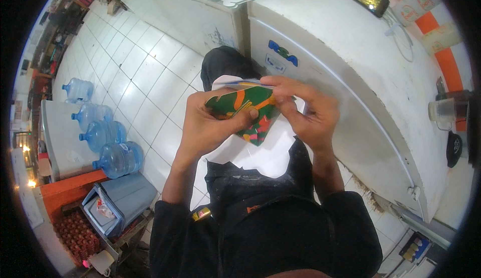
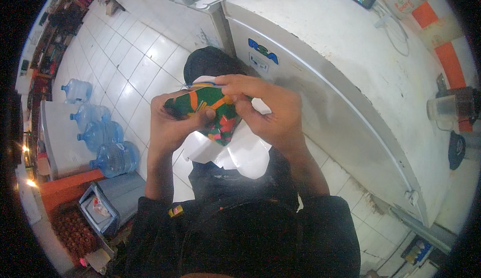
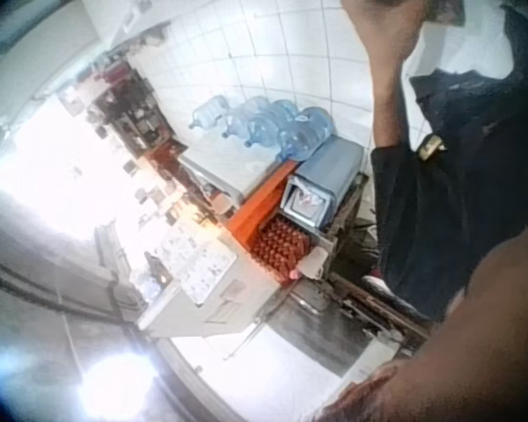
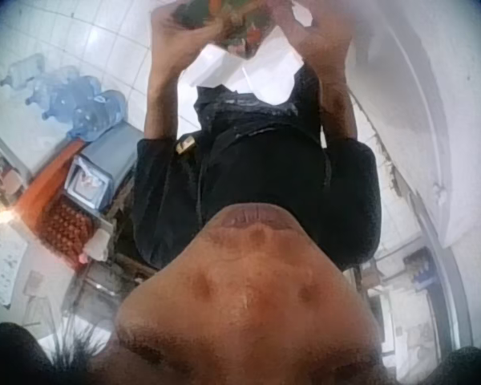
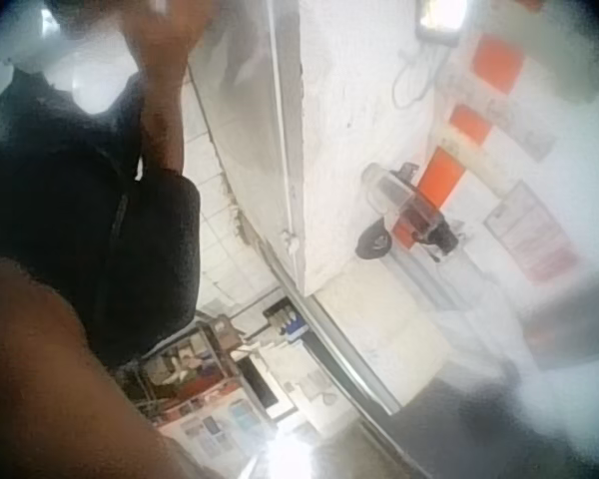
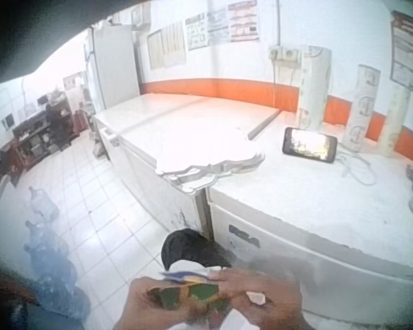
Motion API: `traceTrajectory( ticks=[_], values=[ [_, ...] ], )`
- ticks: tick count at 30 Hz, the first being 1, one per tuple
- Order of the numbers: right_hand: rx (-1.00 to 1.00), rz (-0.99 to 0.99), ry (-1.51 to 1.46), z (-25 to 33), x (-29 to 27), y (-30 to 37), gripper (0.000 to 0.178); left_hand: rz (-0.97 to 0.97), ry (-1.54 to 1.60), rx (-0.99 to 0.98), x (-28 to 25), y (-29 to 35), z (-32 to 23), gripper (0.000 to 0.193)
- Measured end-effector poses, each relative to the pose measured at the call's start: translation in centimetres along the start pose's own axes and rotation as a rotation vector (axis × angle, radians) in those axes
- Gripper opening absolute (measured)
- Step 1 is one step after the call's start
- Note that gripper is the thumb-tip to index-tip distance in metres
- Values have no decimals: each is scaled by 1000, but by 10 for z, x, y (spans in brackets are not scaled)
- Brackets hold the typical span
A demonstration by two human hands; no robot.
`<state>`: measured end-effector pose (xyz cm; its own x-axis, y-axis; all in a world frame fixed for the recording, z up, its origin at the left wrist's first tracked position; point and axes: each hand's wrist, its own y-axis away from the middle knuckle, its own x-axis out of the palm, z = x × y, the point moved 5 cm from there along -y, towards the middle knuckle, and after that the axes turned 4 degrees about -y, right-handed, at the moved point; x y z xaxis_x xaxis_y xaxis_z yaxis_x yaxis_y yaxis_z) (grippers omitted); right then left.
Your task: The person folds and assembles small, colorful cardboard boxes from flat sheets. They fold the flaps, tuck them into slots, and form the box shape, then place the finished boxes on a white counter. The process is repeated for multiple boxes.
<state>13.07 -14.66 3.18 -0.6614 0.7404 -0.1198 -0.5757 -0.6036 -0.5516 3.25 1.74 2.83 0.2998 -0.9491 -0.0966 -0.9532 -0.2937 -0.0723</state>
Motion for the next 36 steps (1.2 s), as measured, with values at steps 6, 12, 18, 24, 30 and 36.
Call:
traceTrajectory(
  ticks=[6,12,18,24,30,36],
  values=[
    [30,153,-48,2,6,-10,38,2,94,-96,-6,6,-4,24],
    [77,35,-235,-4,7,-4,33,12,45,-36,0,2,-10,23],
    [26,13,-42,1,8,-4,30,54,22,-26,1,0,-8,24],
    [45,-4,-61,-7,4,-3,27,86,56,-80,3,3,-7,24],
    [10,19,-317,-18,8,2,29,11,115,-127,7,1,-5,21],
    [141,-70,-210,-18,14,2,31,0,90,-143,4,-2,1,21]
  ],
)
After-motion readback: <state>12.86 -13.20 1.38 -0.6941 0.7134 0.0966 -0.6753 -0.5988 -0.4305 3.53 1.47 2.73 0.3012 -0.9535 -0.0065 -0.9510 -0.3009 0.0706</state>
